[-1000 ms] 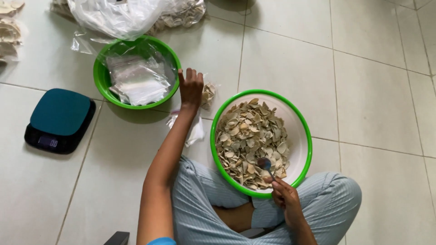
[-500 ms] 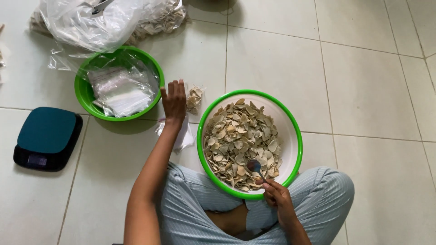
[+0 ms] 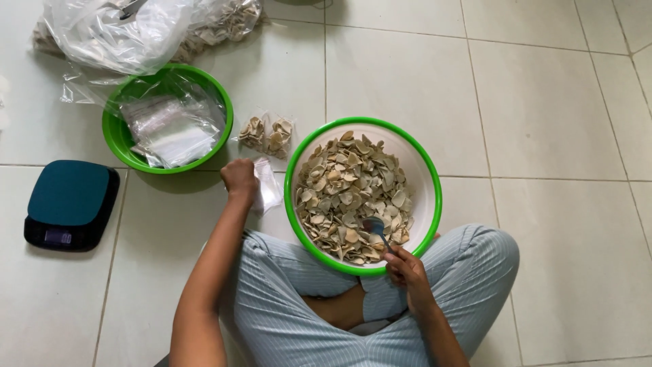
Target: The person is manually sorting and packaging dried food pieces into small plastic bags, then weighing each bag on a digital scale.
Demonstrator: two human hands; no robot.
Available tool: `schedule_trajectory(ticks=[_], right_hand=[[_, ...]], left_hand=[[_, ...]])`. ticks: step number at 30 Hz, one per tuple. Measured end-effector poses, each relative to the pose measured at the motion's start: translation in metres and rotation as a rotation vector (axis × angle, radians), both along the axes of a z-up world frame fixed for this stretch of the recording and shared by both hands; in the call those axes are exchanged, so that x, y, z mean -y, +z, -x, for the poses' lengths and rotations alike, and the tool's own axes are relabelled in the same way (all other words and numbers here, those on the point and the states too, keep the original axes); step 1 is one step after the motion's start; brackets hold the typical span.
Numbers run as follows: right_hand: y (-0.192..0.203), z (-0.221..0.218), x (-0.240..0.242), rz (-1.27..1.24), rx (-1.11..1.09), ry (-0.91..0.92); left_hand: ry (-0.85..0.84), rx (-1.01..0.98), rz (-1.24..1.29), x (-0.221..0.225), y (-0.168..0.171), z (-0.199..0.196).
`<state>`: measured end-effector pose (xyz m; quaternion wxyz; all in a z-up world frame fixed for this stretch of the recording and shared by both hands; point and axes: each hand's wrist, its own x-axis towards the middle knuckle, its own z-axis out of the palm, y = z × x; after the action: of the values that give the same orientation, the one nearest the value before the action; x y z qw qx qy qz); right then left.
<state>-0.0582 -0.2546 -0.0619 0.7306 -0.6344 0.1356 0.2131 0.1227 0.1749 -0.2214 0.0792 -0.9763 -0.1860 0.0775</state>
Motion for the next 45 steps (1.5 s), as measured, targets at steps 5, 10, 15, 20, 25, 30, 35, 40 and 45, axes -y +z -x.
schedule_trajectory(ticks=[5,10,15,20,25,30,35,40,45], right_hand=[[0.004,0.003,0.001,-0.077,0.057,0.004],[0.015,0.002,-0.005,-0.066,0.021,-0.065],[0.021,-0.015,-0.019,-0.063,0.232,-0.116],[0.074,-0.029,-0.042,-0.059,0.412,-0.056],[0.088,-0.039,-0.050,-0.283,0.457,0.026],[0.074,-0.036,-0.046,-0.549,0.403,0.170],[0.100,-0.031,-0.047,-0.469,0.450,0.212],[0.079,-0.037,-0.039,-0.433,0.494,0.199],[0.053,-0.039,-0.035,-0.483,0.425,0.217]], left_hand=[[0.085,0.400,0.289,0.020,0.083,0.024],[0.161,0.888,0.908,0.070,0.165,0.078],[0.336,0.807,1.730,0.139,0.217,0.122],[0.286,0.613,1.884,0.187,0.241,0.147],[0.373,0.354,2.024,0.215,0.208,0.163],[0.343,0.301,2.234,0.218,0.187,0.165],[0.305,0.156,2.487,0.226,0.149,0.175],[0.292,0.352,2.429,0.231,0.191,0.180],[0.422,0.452,2.322,0.225,0.170,0.181]])
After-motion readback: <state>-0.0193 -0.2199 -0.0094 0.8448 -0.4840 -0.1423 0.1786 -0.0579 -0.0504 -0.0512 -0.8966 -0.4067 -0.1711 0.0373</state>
